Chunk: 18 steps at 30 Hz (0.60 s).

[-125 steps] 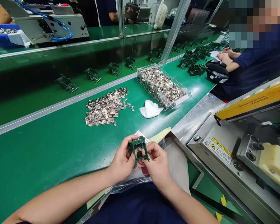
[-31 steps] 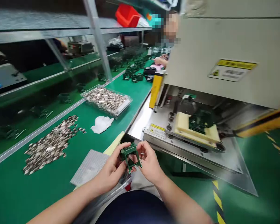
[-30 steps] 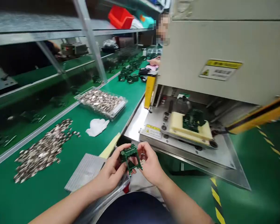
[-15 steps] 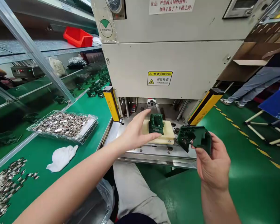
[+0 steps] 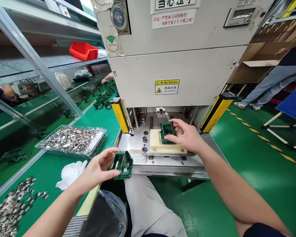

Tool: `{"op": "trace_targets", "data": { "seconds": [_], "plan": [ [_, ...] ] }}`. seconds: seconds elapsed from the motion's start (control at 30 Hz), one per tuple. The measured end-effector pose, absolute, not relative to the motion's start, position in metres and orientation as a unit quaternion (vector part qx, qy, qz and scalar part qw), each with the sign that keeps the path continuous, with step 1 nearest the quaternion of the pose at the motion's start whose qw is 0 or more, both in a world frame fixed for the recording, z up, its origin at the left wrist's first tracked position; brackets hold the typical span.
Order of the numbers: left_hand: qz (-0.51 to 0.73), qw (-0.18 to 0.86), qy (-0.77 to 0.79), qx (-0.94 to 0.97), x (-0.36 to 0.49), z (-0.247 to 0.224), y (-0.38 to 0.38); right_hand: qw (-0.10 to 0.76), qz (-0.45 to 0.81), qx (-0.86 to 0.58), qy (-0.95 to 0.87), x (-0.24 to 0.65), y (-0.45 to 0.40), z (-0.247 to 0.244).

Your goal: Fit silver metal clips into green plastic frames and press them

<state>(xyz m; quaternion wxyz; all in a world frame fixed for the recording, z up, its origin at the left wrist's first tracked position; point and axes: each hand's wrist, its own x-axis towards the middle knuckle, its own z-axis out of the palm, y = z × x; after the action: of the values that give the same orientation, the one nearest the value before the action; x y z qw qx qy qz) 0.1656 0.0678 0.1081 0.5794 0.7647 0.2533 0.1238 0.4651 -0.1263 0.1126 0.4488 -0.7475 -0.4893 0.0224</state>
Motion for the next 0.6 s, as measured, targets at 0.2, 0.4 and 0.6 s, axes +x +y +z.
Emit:
{"op": "trace_targets", "data": {
  "seconds": [0.2, 0.4, 0.6],
  "plan": [
    [0.063, 0.604, 0.234, 0.759, 0.147, 0.058, 0.071, 0.442, -0.024, -0.758, -0.478, 0.458, -0.133, 0.106],
    [0.068, 0.621, 0.192, 0.757, 0.163, 0.046, 0.075, 0.478, -0.169, -0.840, -0.195, 0.456, -0.229, 0.062],
    [0.030, 0.663, 0.186, 0.725, 0.152, 0.043, 0.080, 0.547, -0.005, -0.835, -0.058, 0.463, -0.295, -0.012]
  ]
}}
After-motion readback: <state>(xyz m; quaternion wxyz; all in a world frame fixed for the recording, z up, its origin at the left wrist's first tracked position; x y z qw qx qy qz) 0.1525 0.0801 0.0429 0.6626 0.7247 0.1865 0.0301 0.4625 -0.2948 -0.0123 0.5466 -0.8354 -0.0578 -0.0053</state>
